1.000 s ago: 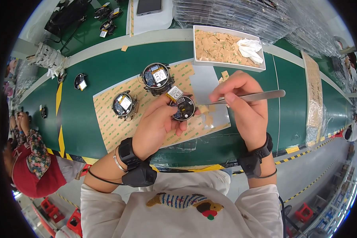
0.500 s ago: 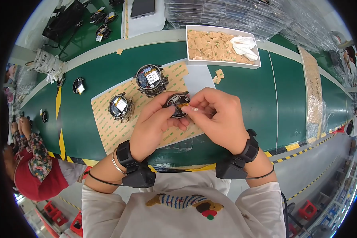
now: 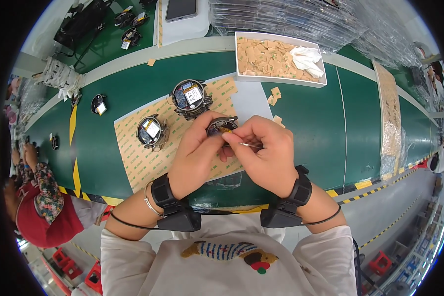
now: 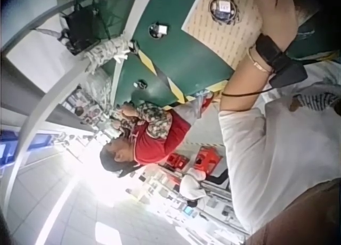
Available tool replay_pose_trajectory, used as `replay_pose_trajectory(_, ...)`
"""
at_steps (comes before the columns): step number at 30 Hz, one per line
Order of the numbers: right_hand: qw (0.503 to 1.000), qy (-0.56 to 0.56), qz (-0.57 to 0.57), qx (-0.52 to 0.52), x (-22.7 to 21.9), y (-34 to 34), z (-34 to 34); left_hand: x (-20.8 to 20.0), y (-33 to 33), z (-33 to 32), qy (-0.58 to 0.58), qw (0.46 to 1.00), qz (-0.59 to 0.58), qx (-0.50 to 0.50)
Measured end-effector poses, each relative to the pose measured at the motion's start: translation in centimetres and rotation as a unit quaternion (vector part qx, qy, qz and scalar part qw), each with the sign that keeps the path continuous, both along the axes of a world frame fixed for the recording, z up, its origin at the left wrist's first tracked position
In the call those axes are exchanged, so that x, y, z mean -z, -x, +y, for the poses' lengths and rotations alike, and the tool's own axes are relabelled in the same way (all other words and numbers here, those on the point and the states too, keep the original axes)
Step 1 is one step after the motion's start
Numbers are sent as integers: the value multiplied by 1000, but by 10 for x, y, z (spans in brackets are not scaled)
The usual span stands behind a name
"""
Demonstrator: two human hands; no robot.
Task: The person assembles smartwatches by picking up a watch body, placing a battery inside, and using tweezers to apply a small adhesive piece over the internal components. This process is repeated for several watch bodies, which are then placed onto a sheet of adhesive paper on the workbench.
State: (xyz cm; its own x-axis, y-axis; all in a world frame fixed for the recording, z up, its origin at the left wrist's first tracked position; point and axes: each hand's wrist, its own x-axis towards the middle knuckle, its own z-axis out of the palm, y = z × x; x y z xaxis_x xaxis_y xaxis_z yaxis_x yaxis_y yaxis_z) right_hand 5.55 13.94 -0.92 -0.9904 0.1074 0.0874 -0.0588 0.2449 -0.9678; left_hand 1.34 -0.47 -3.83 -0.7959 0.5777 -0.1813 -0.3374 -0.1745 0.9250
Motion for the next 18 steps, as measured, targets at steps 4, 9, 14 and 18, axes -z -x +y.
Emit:
replay_pose_trajectory(4, 999, 33, -23, 16, 7, 0, 0, 0, -4, 2, 4, 998, 54, -12)
replay_pose_trajectory(9, 999, 19, -25, 10, 5, 6, 7, -4, -5, 2, 48, 989, 142, -19)
replay_pose_trajectory(14, 998, -26, -56, 2, 3, 11, 22, -17, 1, 0, 24, 996, 89, -16)
replay_pose_trajectory(18, 993, 40, -100, -47, 3, 9, 24, -31, 10, -12, 142, 980, 0, 140)
